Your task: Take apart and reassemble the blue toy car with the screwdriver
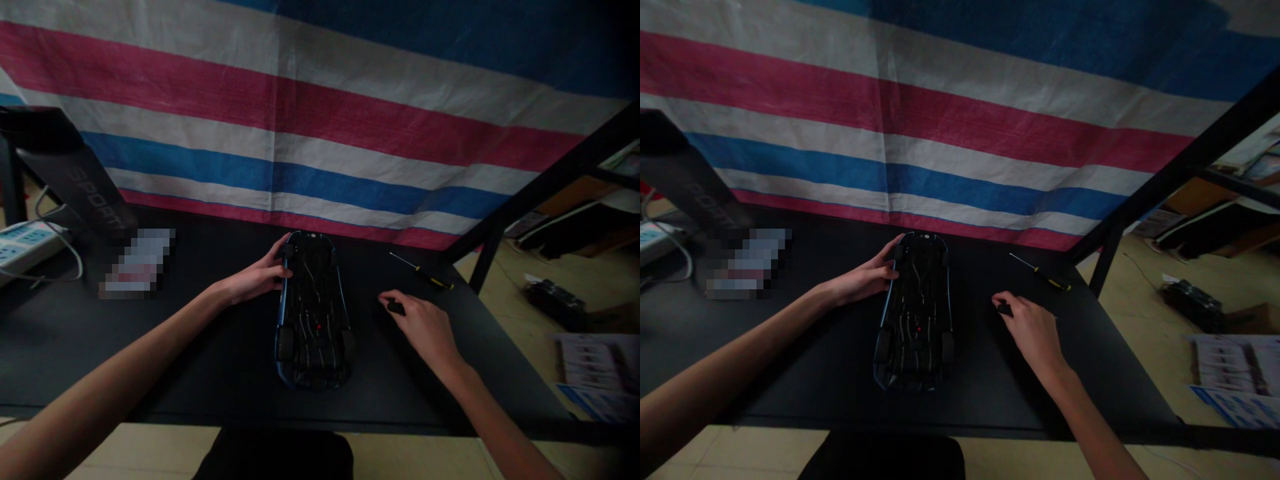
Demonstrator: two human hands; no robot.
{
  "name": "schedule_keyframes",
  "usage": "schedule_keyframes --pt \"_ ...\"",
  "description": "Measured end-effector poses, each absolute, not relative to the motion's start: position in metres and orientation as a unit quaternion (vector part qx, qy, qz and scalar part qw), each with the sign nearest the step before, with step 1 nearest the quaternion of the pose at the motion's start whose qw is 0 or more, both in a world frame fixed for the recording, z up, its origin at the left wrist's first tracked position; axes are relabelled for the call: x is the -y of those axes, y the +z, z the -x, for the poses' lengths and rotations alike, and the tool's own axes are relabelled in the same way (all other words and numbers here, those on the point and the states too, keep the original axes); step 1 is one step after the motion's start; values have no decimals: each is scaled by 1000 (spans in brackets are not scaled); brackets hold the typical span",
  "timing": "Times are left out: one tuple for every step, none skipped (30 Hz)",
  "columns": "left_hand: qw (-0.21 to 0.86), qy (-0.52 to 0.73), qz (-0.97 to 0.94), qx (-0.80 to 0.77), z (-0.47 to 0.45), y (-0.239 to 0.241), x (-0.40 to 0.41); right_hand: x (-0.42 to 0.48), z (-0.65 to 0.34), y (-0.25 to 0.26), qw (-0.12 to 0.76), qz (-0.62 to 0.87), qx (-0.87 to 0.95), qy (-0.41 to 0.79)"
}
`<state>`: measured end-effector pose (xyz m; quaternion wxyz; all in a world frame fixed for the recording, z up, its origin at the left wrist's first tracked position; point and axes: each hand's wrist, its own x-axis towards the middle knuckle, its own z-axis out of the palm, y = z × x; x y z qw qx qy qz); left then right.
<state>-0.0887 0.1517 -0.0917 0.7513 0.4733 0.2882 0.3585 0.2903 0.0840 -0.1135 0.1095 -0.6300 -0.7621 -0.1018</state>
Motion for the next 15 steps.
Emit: schedule_keyframes --pt "751 359 -473 -289 89 -92 -152 -84 -290 -113 109 630 762 -100" --pt "750 359 -474 -290 89 -92 -152 -84 -291 -114 111 631 762 -97" --pt "749 359 -476 -289 89 -91 -151 -85 -291 -114 114 632 761 -92" --pt "748 359 -479 -288 89 -91 -151 -85 -292 -114 119 633 760 -86" --pt "747 359 -481 -285 89 -91 -151 -85 -293 -115 124 635 758 -78" --pt "746 359 -484 -283 89 -91 -150 -85 -293 -115 128 638 756 -69" --pt "745 359 -486 -281 89 -91 -150 -86 -294 -115 131 643 752 -60" --pt "745 357 -487 -281 89 -91 -150 -86 -295 -115 131 648 748 -53" --pt "746 356 -487 -283 89 -91 -150 -86 -296 -115 131 653 744 -49" --pt "746 356 -485 -286 89 -91 -151 -86 -296 -114 130 657 741 -46" --pt "746 356 -483 -287 89 -92 -151 -86 -295 -114 129 659 740 -44" --pt "747 357 -481 -288 89 -92 -152 -86 -295 -113 131 659 739 -43" --pt "748 358 -480 -287 89 -92 -152 -86 -294 -112 133 659 739 -42" --pt "748 359 -480 -285 89 -93 -153 -87 -292 -111 135 659 739 -41" --pt "749 359 -480 -282 89 -94 -153 -87 -290 -110 136 660 738 -40"
